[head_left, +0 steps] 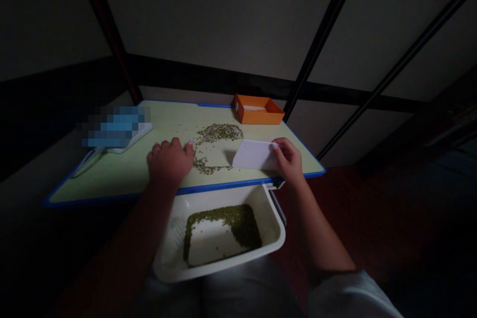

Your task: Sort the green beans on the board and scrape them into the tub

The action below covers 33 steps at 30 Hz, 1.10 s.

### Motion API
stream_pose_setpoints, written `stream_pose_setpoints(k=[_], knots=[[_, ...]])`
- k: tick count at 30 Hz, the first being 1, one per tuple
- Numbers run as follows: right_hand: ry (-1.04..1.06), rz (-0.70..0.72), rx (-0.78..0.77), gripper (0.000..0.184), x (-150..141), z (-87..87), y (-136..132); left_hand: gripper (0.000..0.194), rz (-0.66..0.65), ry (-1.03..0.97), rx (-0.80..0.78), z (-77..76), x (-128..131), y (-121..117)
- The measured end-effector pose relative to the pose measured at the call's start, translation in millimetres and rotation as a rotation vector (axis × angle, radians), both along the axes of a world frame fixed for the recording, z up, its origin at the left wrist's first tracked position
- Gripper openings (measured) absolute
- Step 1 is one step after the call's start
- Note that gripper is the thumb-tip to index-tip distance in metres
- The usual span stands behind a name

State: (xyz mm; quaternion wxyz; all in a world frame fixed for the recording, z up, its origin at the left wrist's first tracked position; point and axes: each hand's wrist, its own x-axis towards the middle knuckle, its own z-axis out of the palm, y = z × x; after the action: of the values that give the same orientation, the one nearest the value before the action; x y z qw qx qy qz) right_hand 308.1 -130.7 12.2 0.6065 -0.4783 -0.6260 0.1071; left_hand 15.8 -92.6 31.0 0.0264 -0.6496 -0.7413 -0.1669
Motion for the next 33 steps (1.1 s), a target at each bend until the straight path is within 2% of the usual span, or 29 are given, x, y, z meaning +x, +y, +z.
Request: stream_pose_setpoints(k=[6, 33], knots=[[-0.011, 0.011, -0.013, 0.034, -2.0, -0.8, -0.9, 0.066, -0.005, 0.019, -0.008, 2.8, 1.0, -2.0], [-0.014, 0.016, -0.012, 0.037, -6.5, -2.3, -3.5, 0.066, -0.012, 0.016, 0.021, -1.8, -1.3, 0.7]])
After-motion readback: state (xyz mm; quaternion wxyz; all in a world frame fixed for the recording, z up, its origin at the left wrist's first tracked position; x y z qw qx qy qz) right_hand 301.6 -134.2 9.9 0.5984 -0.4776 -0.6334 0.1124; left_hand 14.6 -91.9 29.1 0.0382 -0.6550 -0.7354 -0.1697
